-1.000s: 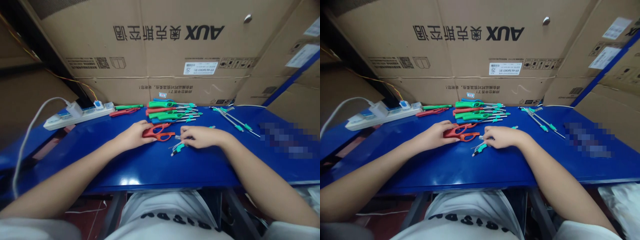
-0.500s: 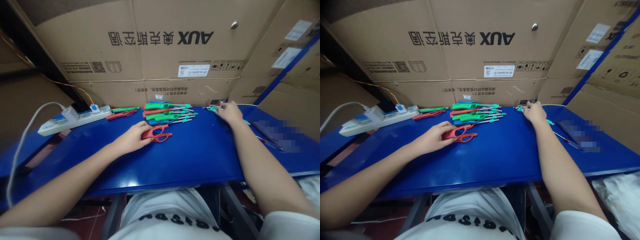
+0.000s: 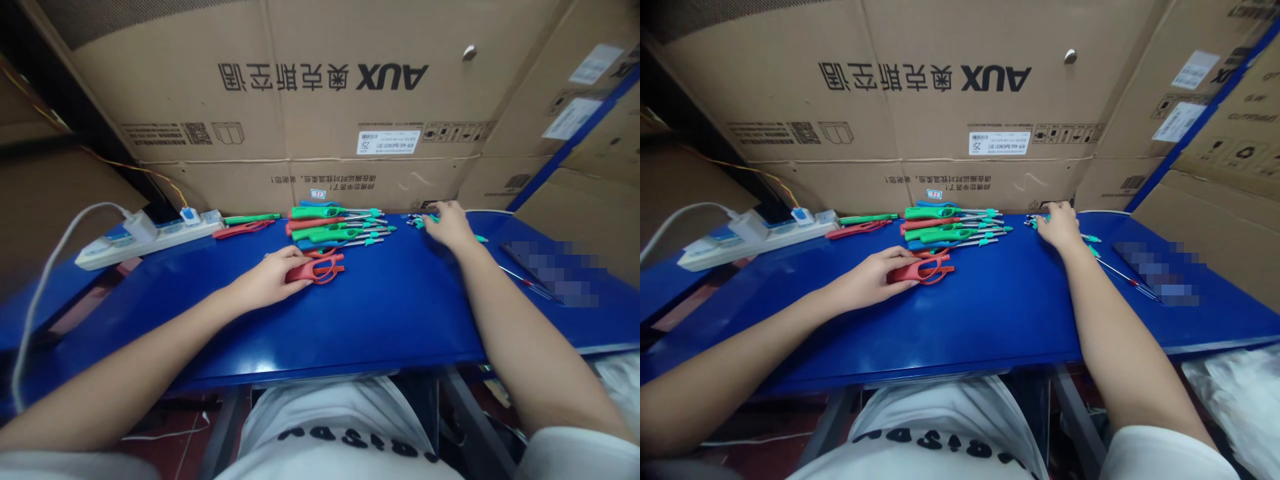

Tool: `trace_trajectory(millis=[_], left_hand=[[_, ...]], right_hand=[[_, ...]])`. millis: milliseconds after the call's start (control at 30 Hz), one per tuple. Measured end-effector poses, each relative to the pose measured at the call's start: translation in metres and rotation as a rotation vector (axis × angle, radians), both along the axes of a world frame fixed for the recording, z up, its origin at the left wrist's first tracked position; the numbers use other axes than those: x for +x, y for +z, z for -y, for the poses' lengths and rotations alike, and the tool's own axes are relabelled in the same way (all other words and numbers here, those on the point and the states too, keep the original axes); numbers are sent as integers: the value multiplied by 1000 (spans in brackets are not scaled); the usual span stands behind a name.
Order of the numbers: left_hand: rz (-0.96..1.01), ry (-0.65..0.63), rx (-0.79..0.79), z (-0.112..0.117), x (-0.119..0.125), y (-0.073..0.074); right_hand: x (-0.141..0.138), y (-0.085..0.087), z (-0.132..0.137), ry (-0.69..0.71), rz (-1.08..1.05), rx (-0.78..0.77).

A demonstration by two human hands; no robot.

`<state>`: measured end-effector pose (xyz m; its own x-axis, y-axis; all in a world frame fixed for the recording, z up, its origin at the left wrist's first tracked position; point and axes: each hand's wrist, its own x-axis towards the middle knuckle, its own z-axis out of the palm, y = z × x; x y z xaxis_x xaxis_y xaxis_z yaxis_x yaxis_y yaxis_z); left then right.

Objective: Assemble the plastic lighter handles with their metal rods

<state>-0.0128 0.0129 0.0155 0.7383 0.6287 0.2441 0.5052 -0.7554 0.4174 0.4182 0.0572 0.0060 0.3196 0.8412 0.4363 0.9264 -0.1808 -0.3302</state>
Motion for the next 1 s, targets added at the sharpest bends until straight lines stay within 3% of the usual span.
trace_trajectory(millis=[200,367,533,700,900,1000], left_hand=[[-11,8,12,-3,2,-9],[29,110,48,-4,5,-18],[34,157,4,-8,0,-13],[0,153,-34,-13,-7,-4],[-121,86,-72,-25,-24,23],[-52,294,19,-43,-46,37]], right_hand=[[-65,5,12,687,36,23],[-127,-4,31,953,128,7],[-143,-8,39,949,246,-33],[-139,-10,33,764,292,4],[-133,-15,23,662,341,61],[-127,-11,21,655,314,133]])
